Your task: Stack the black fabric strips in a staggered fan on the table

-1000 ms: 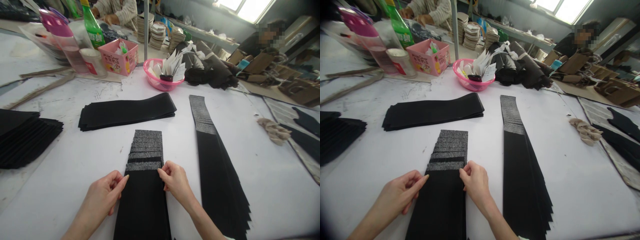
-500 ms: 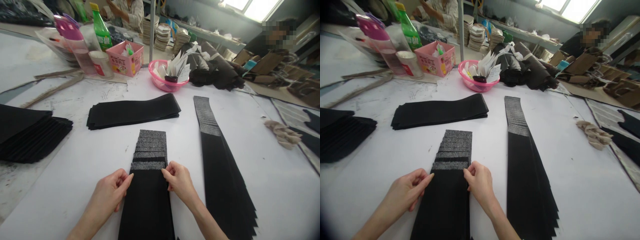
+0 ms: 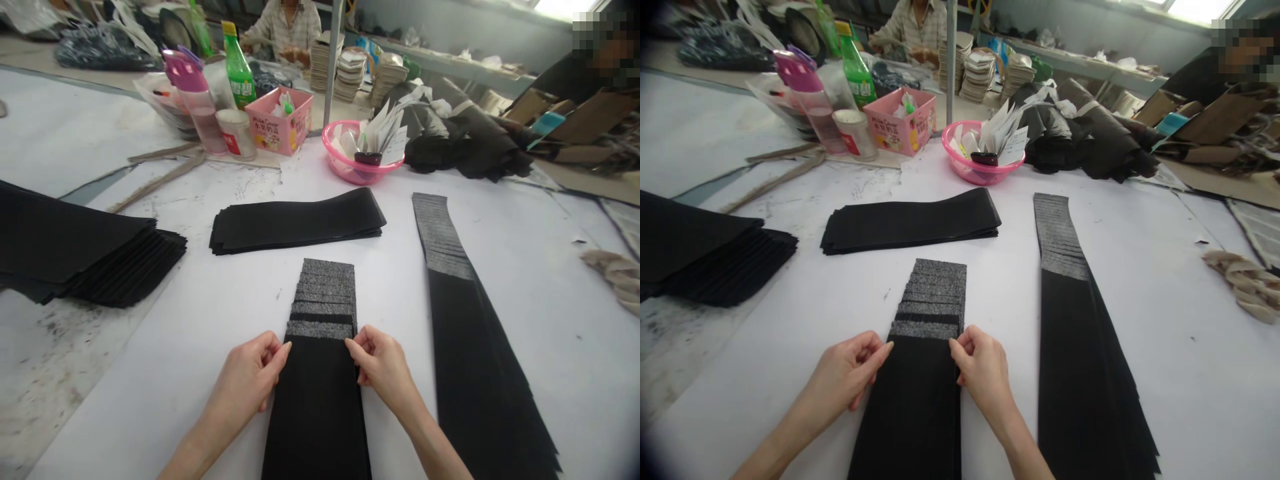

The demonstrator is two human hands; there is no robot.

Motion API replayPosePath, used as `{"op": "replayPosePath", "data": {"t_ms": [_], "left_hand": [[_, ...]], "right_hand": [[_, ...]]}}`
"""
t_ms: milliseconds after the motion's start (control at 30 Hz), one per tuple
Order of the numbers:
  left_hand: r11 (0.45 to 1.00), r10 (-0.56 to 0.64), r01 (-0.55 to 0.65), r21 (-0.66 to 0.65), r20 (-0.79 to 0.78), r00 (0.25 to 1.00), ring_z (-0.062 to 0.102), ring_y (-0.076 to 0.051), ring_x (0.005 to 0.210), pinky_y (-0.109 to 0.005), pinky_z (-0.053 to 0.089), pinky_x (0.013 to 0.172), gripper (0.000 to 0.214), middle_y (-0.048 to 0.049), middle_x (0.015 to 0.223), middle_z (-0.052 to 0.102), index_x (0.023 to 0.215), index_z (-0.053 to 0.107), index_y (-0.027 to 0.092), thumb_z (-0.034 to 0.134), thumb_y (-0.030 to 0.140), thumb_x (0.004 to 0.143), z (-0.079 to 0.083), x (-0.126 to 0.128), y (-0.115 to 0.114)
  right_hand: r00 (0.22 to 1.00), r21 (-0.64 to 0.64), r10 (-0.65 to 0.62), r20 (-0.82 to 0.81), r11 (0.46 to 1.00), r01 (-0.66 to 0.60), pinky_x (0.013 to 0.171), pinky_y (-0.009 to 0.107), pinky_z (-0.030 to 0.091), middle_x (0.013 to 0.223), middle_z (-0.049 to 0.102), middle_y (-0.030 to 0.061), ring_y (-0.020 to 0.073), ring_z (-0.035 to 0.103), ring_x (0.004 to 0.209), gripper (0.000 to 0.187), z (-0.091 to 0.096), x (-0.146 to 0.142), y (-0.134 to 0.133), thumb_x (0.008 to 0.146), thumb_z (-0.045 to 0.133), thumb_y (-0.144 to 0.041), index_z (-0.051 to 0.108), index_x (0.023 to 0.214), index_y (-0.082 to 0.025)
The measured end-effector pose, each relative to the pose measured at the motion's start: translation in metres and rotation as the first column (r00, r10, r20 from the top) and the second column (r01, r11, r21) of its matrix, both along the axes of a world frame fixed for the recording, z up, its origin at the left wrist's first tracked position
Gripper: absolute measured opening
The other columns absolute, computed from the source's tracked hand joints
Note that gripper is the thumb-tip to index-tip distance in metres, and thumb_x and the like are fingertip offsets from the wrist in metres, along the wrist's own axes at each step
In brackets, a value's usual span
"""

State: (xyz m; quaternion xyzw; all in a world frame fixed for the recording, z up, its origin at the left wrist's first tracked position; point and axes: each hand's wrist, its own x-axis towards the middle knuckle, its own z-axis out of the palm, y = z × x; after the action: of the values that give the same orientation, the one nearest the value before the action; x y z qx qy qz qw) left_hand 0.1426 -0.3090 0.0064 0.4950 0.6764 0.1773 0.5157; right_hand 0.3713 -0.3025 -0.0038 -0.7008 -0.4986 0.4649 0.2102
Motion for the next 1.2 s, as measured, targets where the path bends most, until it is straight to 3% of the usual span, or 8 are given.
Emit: {"op": "replayPosePath", "data": {"t_ms": [733, 1200], "left_hand": [[0.996, -0.094, 0.094, 0.003, -0.099, 0.991, 0.049, -0.010, 0.030, -0.019, 0.034, 0.036, 0.043, 0.0082, 0.047, 0.052, 0.064, 0.045, 0.021, 0.045, 0.059, 0.084, 0.0059, 0.0008, 0.0014], [0.997, -0.068, 0.070, 0.018, -0.070, 0.995, 0.048, -0.010, 0.028, -0.019, 0.032, 0.035, 0.042, 0.0078, 0.045, 0.051, 0.063, 0.044, 0.021, 0.046, 0.058, 0.083, 0.0056, 0.0028, 0.0008]], "right_hand": [[0.999, 0.017, -0.017, 0.044, 1.000, 0.017, 0.042, 0.014, 0.036, 0.050, 0.057, -0.0062, 0.0083, 0.059, 0.038, 0.019, 0.0044, -0.0018, 0.0004, 0.083, 0.055, -0.029, 0.052, 0.067, -0.019], [0.999, 0.018, -0.019, 0.026, 1.000, 0.019, 0.039, 0.015, 0.034, 0.052, 0.059, -0.0057, 0.0085, 0.059, 0.038, 0.021, 0.0022, -0.0014, -0.0003, 0.084, 0.055, -0.031, 0.051, 0.067, -0.019]]}}
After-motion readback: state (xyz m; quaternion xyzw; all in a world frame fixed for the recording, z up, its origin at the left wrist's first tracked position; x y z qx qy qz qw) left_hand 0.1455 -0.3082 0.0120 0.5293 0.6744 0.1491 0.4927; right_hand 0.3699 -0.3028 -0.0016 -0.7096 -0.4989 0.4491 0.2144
